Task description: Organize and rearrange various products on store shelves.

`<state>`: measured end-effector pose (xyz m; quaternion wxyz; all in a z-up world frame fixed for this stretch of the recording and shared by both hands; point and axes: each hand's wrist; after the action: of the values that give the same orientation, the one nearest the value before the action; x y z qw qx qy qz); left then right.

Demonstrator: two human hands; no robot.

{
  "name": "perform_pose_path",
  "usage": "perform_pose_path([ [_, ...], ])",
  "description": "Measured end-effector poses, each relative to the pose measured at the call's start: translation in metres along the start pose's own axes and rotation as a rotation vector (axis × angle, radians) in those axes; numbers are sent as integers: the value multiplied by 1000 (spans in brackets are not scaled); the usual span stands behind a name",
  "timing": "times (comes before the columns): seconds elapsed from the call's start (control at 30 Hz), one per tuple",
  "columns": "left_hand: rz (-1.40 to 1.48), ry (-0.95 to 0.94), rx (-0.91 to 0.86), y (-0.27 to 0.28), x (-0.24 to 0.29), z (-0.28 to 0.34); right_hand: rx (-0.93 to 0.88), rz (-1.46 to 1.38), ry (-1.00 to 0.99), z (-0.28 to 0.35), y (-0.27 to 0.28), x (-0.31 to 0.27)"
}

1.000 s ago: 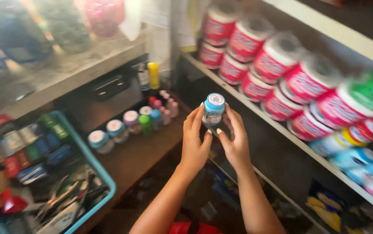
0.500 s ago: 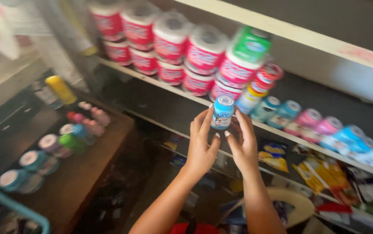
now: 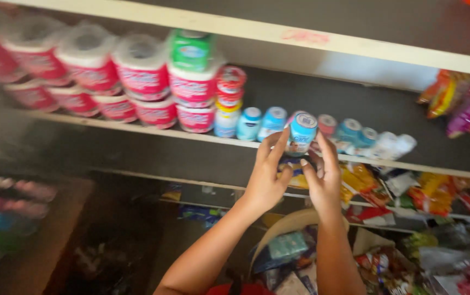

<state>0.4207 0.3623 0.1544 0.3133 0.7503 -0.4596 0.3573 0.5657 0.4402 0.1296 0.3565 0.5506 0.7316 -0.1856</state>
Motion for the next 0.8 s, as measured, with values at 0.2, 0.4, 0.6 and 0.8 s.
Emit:
perform_pose_path([
  [0.2, 68, -97, -153, -82, -7, -28, 117, 157, -103, 0, 96, 12],
  [0.4, 127, -77, -338, -152, -10, -70, 160, 420, -108, -14, 182, 13],
  [0.6, 53, -141, -351, -212, -11, -101, 182, 368, -162, -29, 238, 30],
  [0.8, -15, -60, -316, -203, -15, -112, 87, 492, -175, -44, 236, 42],
])
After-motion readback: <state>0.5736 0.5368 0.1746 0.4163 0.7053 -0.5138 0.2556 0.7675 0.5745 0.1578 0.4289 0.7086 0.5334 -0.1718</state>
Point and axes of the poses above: each hand's wrist, its own z-axis away from the middle knuckle, its own y-axis out of the back of the hand, x = y × z, and after that the axes turned 2 degrees about y, right-handed
